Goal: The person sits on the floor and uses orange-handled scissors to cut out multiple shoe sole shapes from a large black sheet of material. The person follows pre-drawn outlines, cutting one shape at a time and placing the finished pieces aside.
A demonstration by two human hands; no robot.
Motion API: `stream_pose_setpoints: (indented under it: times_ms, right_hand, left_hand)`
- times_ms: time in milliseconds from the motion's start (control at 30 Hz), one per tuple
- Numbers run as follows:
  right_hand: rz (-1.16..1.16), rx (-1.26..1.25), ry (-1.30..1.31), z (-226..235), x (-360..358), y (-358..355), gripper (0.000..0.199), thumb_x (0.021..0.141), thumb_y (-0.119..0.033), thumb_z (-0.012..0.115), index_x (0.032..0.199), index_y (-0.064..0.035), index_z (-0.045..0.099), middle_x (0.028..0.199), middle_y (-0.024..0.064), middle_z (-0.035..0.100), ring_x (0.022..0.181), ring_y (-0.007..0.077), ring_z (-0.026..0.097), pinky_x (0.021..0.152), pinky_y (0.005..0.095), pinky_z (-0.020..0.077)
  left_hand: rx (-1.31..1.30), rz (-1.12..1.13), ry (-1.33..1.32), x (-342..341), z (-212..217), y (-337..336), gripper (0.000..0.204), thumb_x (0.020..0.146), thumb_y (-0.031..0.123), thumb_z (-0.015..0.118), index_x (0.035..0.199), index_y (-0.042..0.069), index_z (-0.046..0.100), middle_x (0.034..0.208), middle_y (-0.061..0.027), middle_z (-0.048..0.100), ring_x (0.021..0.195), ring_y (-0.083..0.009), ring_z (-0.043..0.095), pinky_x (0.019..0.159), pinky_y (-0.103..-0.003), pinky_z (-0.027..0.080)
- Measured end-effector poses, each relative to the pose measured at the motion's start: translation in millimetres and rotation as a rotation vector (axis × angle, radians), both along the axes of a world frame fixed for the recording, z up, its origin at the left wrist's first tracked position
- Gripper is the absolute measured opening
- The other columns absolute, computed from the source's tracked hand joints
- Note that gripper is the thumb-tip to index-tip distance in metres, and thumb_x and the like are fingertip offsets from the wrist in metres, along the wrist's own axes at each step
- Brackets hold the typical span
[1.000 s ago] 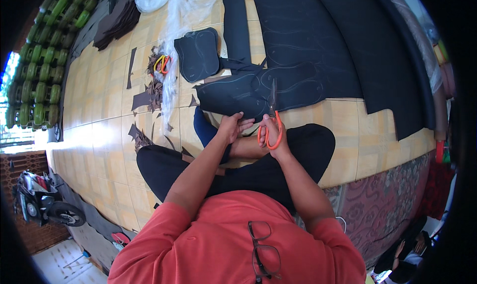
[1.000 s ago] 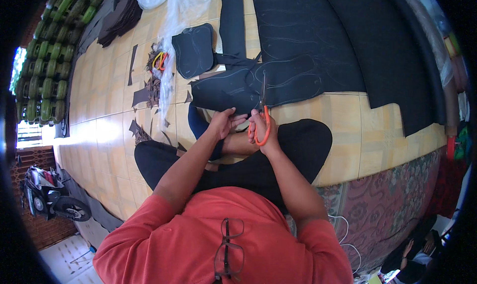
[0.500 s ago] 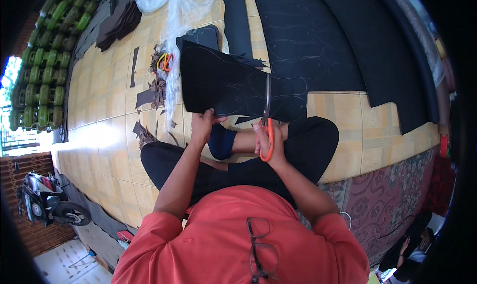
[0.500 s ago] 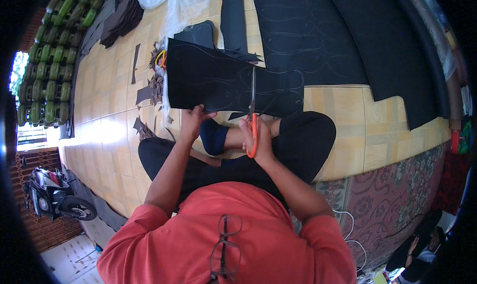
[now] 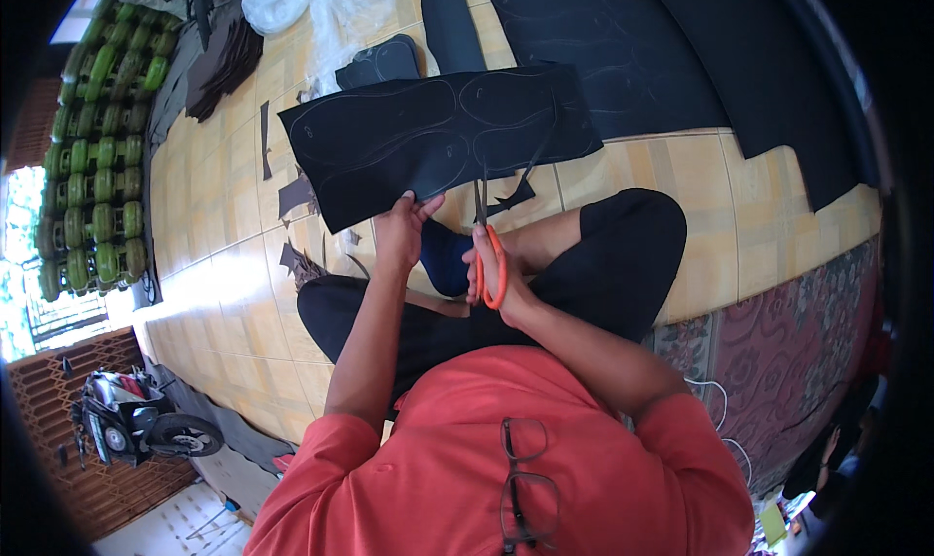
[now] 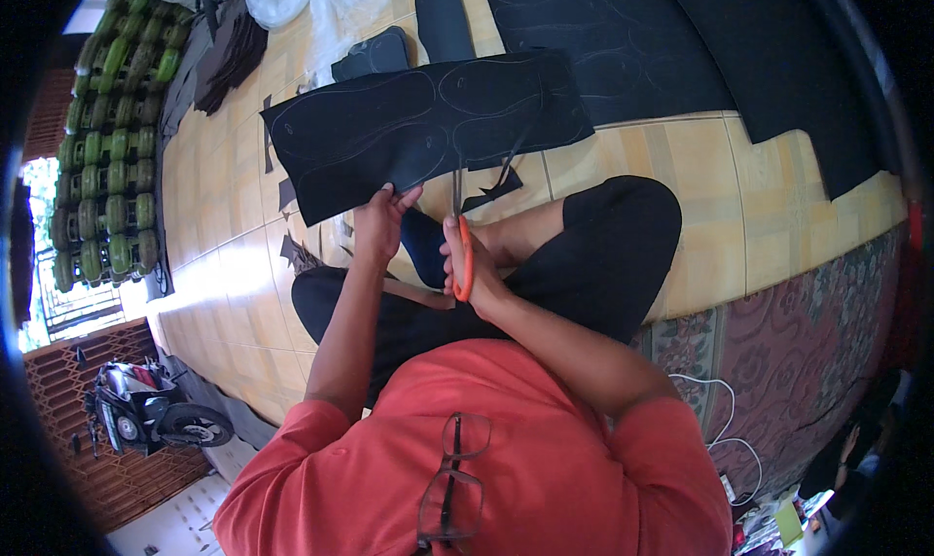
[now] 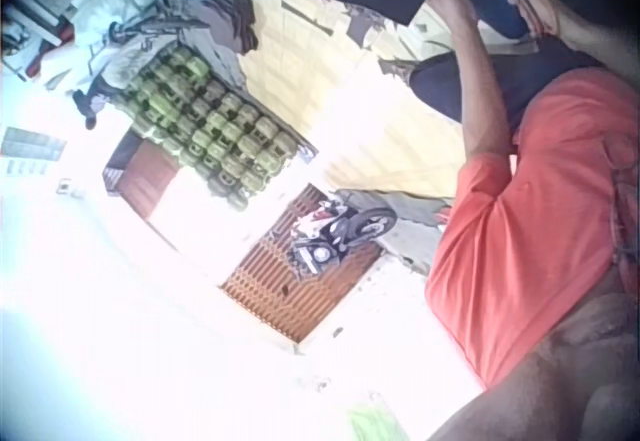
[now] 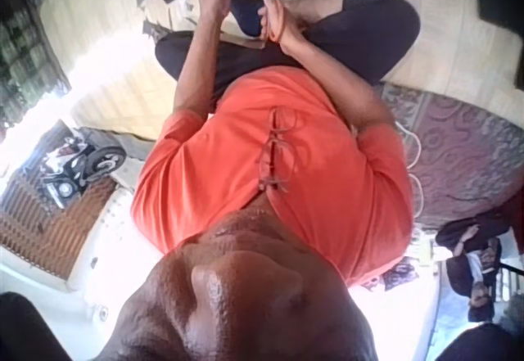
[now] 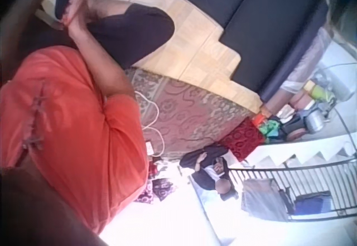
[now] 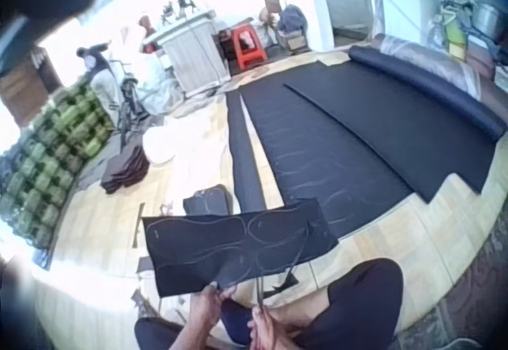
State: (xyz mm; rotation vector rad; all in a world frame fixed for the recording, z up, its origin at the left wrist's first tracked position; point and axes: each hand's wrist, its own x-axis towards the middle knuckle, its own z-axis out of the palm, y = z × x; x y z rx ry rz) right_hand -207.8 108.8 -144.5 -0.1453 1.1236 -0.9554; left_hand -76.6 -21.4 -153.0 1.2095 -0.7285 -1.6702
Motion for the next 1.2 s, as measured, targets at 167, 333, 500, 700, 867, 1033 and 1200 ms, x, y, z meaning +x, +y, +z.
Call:
stream_pose_setpoints:
  times_ms: [167, 333, 500, 700, 867, 1033, 1200]
  right_hand:
    - [0.007, 0.037, 0.099, -13.7, 5.0, -22.4, 0.073, 0.088, -0.072, 0.041, 0.099, -0.0002, 0.051, 0.070, 0.0039, 0.047, 0.050, 0.0139, 0.050, 0.045, 0.0264, 0.0444]
    - [0.025, -0.011, 0.173, -16.6, 3.9, -21.2, 0.078, 0.088, -0.073, 0.040, 0.099, 0.0031, 0.050, 0.064, 0.0043, 0.046, 0.046, 0.0146, 0.048, 0.043, 0.0281, 0.0448]
    - [0.020, -0.027, 0.149, -8.6, -2.3, -14.8, 0.076, 0.089, -0.072, 0.039, 0.091, 0.0033, 0.052, 0.058, 0.0041, 0.044, 0.041, 0.0139, 0.046, 0.036, 0.0273, 0.0408]
    - [-0.037, -0.064, 0.158, -13.9, 2.5, -19.1, 0.066, 0.094, -0.064, 0.041, 0.078, 0.0002, 0.049, 0.052, 0.0035, 0.043, 0.036, 0.0137, 0.045, 0.032, 0.0270, 0.0400]
    - [-0.084, -0.114, 0.097, -27.4, 1.7, -26.5, 0.062, 0.096, -0.060, 0.039, 0.077, -0.0015, 0.047, 0.050, 0.0033, 0.041, 0.034, 0.0134, 0.044, 0.031, 0.0262, 0.0386]
    - [-0.020, -0.198, 0.167, -31.4, -0.1, -22.2, 0.060, 0.098, -0.057, 0.038, 0.077, -0.0018, 0.047, 0.049, 0.0026, 0.040, 0.032, 0.0132, 0.040, 0.030, 0.0263, 0.0359]
    - [0.027, -0.244, 0.182, -25.8, -1.4, -19.9, 0.061, 0.097, -0.057, 0.039, 0.079, -0.0007, 0.051, 0.050, 0.0028, 0.041, 0.035, 0.0133, 0.043, 0.032, 0.0267, 0.0383]
  left_hand:
    - [0.003, 0.006, 0.004, 0.1, -5.5, 14.0, 0.028, 0.095, -0.002, 0.039, 0.120, -0.014, 0.043, 0.116, -0.0239, 0.057, 0.103, -0.0368, 0.064, 0.091, -0.042, 0.057]
    - [0.006, 0.018, 0.016, -1.0, -7.4, 19.6, 0.029, 0.095, -0.002, 0.039, 0.122, -0.013, 0.042, 0.116, -0.0240, 0.057, 0.103, -0.0365, 0.064, 0.090, -0.043, 0.057]
    - [0.054, 0.049, 0.025, -4.0, -4.7, 21.6, 0.031, 0.094, -0.003, 0.038, 0.123, -0.012, 0.041, 0.116, -0.0236, 0.056, 0.100, -0.0368, 0.064, 0.087, -0.043, 0.058]
    - [0.073, 0.054, -0.008, 1.0, -5.5, 20.1, 0.030, 0.094, -0.001, 0.040, 0.120, -0.015, 0.042, 0.111, -0.0242, 0.059, 0.092, -0.0357, 0.067, 0.079, -0.041, 0.060]
    - [0.078, 0.025, -0.035, 8.4, -5.6, 24.4, 0.030, 0.094, -0.001, 0.042, 0.120, -0.014, 0.043, 0.110, -0.0246, 0.059, 0.090, -0.0352, 0.067, 0.077, -0.041, 0.060]
    - [0.120, 0.056, 0.103, 3.8, -0.7, 23.1, 0.033, 0.093, 0.000, 0.046, 0.126, -0.006, 0.042, 0.114, -0.0190, 0.059, 0.092, -0.0330, 0.067, 0.078, -0.041, 0.061]
    - [0.055, 0.096, 0.093, -14.9, 3.6, 25.5, 0.038, 0.092, -0.002, 0.049, 0.130, 0.004, 0.043, 0.118, -0.0122, 0.057, 0.099, -0.0291, 0.064, 0.079, -0.043, 0.061]
